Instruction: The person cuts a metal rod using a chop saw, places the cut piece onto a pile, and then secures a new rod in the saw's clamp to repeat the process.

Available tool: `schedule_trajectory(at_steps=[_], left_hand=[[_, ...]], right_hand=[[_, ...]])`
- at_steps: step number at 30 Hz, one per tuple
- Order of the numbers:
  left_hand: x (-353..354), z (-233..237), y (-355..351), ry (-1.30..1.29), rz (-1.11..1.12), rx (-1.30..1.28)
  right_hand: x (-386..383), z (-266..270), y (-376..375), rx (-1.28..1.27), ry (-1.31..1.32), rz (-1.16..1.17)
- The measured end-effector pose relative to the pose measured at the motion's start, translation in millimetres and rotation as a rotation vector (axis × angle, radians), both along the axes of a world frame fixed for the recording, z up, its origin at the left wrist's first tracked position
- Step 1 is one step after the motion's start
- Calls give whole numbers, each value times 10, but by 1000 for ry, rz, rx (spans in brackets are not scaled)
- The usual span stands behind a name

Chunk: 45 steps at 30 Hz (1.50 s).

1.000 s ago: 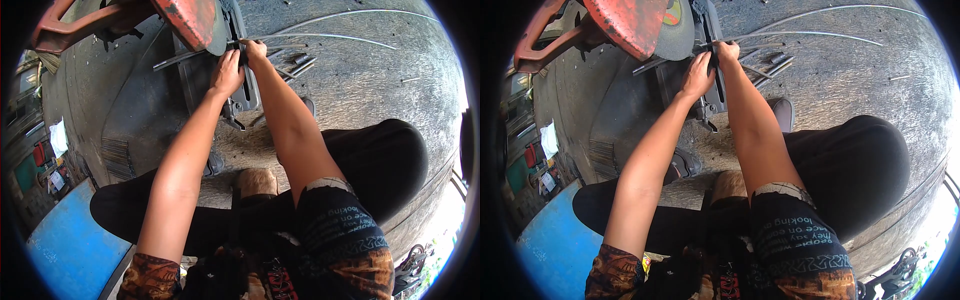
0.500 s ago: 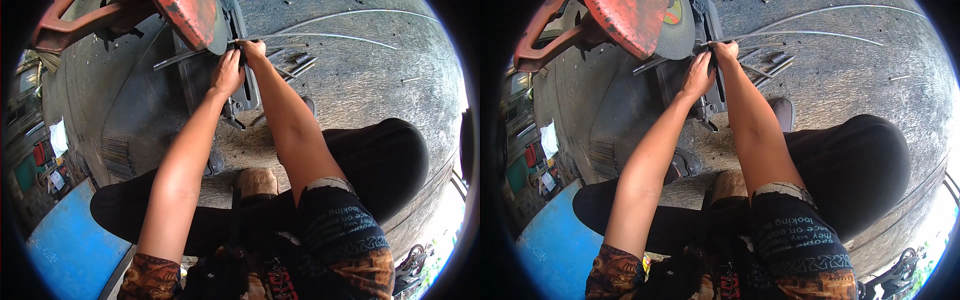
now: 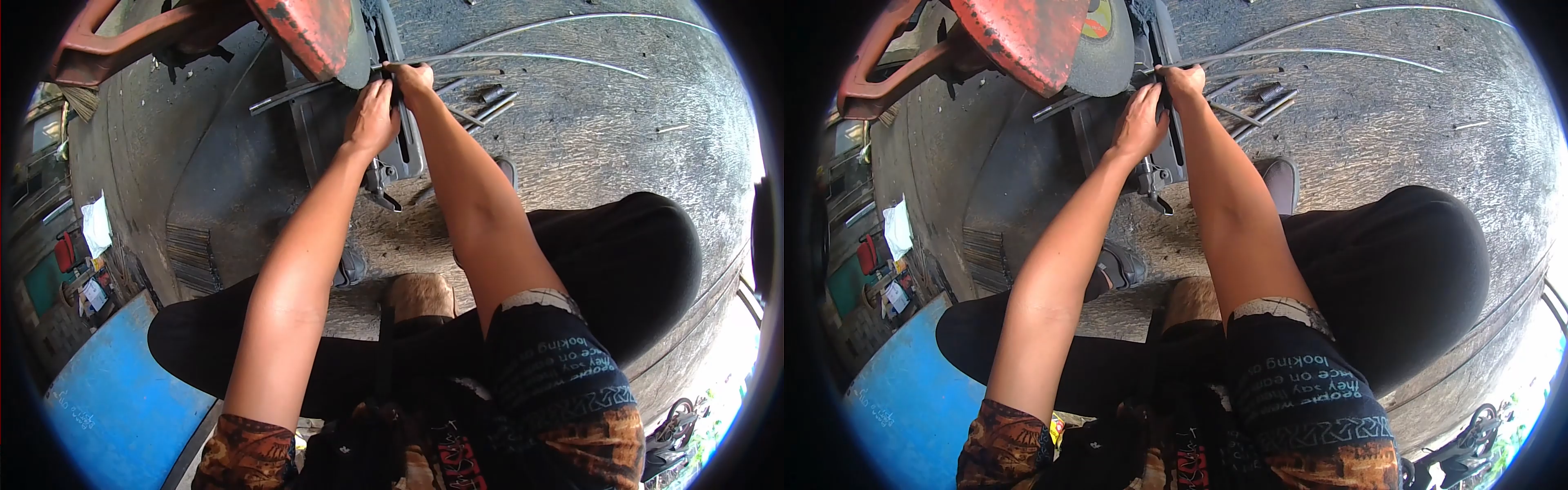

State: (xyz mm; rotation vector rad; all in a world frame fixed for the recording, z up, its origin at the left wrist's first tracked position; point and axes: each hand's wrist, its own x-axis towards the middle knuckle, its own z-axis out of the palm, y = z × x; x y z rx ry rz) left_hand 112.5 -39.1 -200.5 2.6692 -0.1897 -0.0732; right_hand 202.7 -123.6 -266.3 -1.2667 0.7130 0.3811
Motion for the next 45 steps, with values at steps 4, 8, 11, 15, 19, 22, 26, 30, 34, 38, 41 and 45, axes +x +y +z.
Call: schedule_trajectory(at_steps=[4,8,11,15,19,22,26,30,34,38,41,45], left_hand=[[-12,13,-2,-6,2,0],[-58,-33,54,-44,-1,4],[-140,9,89,-67,17,11],[-317,143,160,-45,42,-10],[-525,184,245,-74,77,-39],[-717,306,285,-75,113,-56],[-994,349,365,-67,159,-32],[-1221,356,486,-62,197,-19],[-1371,506,577,-58,258,-10],[-1428,559,627,-58,318,-58],[-1471,531,614,-26,345,-92],[-1485,463,561,1,348,-135]], right_hand=[[3,32,-30,23,25,-11],[-54,27,-17,74,-11,-47],[-111,-18,-30,48,-55,-56],[-203,-191,-1,-153,-98,-43],[-309,-221,-82,-327,-75,58],[-406,26,-209,-412,-30,164],[-672,324,-297,-524,-46,324],[-1032,387,-297,-520,-37,386],[-1255,228,-249,-633,-132,541],[-1317,177,-240,-726,-252,545],[-1266,170,-235,-737,-255,578],[-1353,416,-207,-642,-299,603]])
